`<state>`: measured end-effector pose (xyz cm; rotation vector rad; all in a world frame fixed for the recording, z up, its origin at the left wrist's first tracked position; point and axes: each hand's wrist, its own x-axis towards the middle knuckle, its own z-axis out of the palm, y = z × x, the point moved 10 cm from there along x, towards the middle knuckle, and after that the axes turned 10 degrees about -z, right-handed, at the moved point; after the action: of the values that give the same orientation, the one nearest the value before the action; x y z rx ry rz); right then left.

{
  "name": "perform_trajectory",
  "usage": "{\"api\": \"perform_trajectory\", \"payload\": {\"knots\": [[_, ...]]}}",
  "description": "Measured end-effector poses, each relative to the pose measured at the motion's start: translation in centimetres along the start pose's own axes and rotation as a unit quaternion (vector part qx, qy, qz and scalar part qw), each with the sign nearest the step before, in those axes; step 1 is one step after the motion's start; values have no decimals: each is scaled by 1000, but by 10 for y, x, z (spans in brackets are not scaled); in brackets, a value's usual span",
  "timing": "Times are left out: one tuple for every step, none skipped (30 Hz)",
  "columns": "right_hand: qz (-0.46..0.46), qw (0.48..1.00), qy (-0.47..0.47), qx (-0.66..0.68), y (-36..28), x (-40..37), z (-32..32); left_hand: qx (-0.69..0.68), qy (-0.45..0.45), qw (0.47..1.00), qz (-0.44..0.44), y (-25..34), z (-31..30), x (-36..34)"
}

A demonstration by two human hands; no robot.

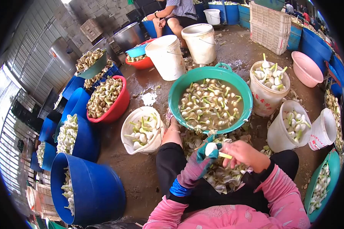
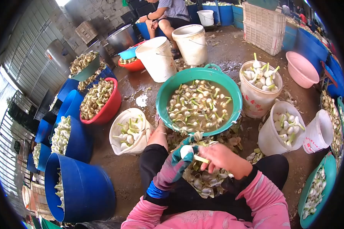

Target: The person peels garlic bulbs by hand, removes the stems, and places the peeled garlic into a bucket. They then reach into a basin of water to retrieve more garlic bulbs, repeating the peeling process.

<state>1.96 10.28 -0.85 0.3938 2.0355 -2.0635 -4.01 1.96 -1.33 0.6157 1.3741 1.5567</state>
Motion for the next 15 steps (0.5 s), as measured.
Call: {"api": "perform_trajectory", "payload": {"knots": [[-6, 999, -48, 9, -6, -3, 13, 3, -3, 1000, 2, 0, 0, 3], [-7, 992, -70, 100, 4, 3, 18, -16, -32, 999, 32, 9, 8, 2], [-9, 978, -91, 190, 14, 8, 24, -35, -60, 996, 62, 17, 15, 2], [-12, 978, -87, 190, 21, 9, 27, -28, -63, 996, 54, 14, 14, 5], [-39, 939, -91, 329, 13, 11, 37, -27, -67, 996, 54, 17, 16, 8], [-62, 880, -88, 464, 6, 11, 41, -77, -64, 993, 68, 21, 18, 10], [-34, 888, -62, 453, 13, 13, 40, -127, -57, 987, 81, 22, 17, 9], [-50, 919, -38, 389, 7, 13, 35, -134, -24, 989, 52, 11, 11, 11], [-60, 945, -10, 323, 1, 11, 28, -236, -11, 972, 15, -2, 4, 15], [-69, 920, -31, 384, -6, 7, 30, -206, -19, 978, 33, -1, 7, 14], [-16, 908, -27, 418, -3, 4, 33, -172, -29, 983, 53, 21, 16, 12], [-31, 921, -49, 386, -4, 5, 33, -155, -22, 986, 50, 23, 17, 10], [-50, 933, -73, 350, -5, 7, 32, -151, -23, 988, 37, 19, 16, 11], [-47, 933, -83, 347, -4, 8, 32, -144, -21, 989, 35, 15, 12, 13], [-49, 931, -76, 353, -2, 9, 33, -136, -17, 990, 34, 12, 9, 13]]}}
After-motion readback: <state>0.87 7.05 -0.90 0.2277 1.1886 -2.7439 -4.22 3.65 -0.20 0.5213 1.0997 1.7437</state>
